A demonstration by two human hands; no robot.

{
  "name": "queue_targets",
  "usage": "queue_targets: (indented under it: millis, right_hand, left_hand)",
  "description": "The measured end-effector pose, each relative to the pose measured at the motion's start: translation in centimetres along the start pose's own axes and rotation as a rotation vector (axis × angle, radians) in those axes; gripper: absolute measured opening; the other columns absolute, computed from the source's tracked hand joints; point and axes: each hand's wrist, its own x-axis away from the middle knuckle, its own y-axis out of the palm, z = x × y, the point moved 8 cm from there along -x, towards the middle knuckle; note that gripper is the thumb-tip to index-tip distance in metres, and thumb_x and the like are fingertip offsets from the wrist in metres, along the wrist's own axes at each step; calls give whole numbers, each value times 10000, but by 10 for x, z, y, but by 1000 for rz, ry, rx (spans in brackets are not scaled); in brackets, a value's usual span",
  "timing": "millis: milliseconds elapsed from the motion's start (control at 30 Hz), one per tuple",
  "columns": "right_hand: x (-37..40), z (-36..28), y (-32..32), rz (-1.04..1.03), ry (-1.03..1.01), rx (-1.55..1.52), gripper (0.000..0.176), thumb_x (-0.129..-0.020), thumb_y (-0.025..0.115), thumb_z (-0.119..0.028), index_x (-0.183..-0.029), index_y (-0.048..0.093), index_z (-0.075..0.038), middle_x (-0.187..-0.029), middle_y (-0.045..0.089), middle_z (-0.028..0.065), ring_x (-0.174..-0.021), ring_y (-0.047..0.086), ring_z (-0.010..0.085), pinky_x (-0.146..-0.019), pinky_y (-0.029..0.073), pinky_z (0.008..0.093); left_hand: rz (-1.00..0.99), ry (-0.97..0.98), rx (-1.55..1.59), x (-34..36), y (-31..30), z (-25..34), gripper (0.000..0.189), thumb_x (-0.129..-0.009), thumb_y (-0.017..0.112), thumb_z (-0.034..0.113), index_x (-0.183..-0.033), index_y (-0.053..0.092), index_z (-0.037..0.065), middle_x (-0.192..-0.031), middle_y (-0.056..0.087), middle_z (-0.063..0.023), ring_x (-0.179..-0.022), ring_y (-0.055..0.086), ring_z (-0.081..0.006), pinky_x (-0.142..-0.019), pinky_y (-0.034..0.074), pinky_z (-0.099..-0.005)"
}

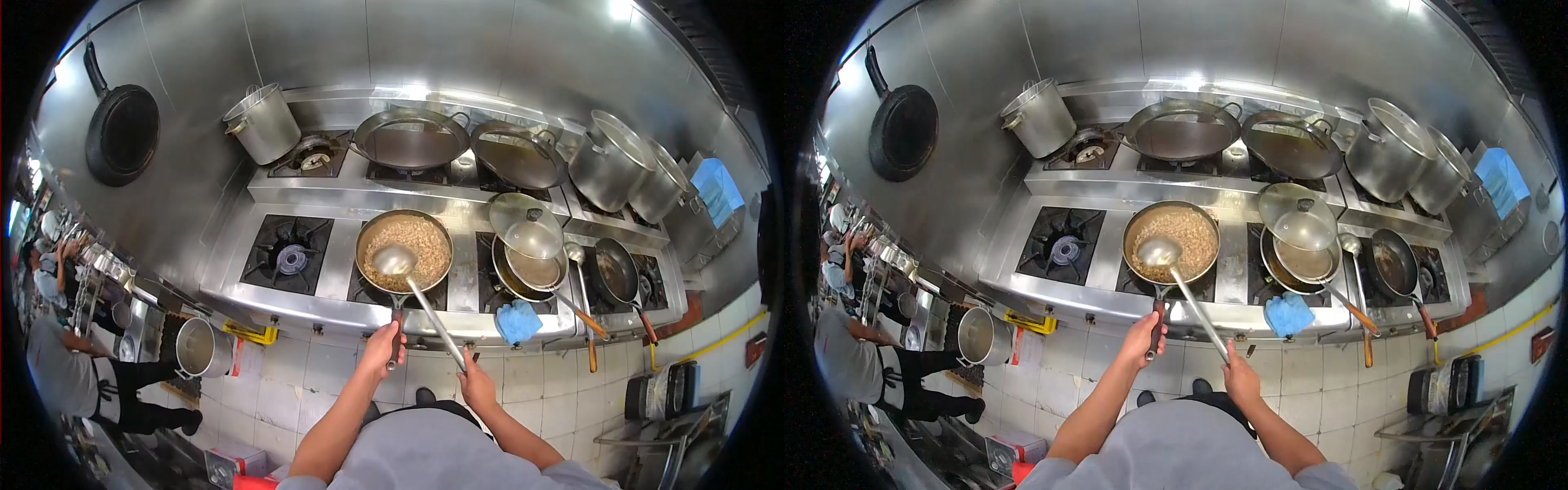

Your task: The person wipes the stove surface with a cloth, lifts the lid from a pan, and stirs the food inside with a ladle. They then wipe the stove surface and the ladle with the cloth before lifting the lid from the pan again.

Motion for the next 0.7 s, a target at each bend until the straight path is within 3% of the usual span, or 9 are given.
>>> queue_targets:
  millis: [100,300,533,633,700]
  right_hand:
    - [3,-11,-1,8,-83,37,625,-813,566,-179,-1364,270,-182,-903,580,174,-781,578,348,-656,454,436]
    - [10,-9,7,50,-52,96,600,-822,565,-200,-1353,298,-278,-765,524,113,-687,563,307,-600,461,425]
    - [11,2,8,62,-41,58,611,-818,566,-189,-1358,289,-259,-803,552,134,-727,562,334,-625,454,423]
    - [6,-2,5,93,-137,-75,575,-846,550,-192,-1356,286,-221,-720,538,96,-619,561,266,-540,457,374]
    - [7,15,33,-235,176,-835,470,-881,511,-173,-1316,336,-141,-664,494,44,-485,508,156,-435,433,303]
  left_hand:
    - [9,-2,-4,1,1,1,278,-918,444,337,-933,468,60,-702,509,-33,-454,473,-120,-358,401,-264]
    - [-6,-14,20,4,0,2,262,-916,454,328,-940,461,67,-705,510,-34,-458,476,-123,-355,402,-268]
    - [-15,-38,45,3,-1,-2,251,-918,451,315,-951,454,66,-712,517,-43,-451,479,-130,-350,406,-272]
    - [-21,-31,27,1,-4,-1,265,-919,446,320,-966,461,59,-737,537,-55,-456,491,-139,-361,419,-277]
    - [-29,-14,30,1,-5,3,278,-920,441,325,-979,465,55,-757,551,-63,-460,499,-145,-372,430,-282]
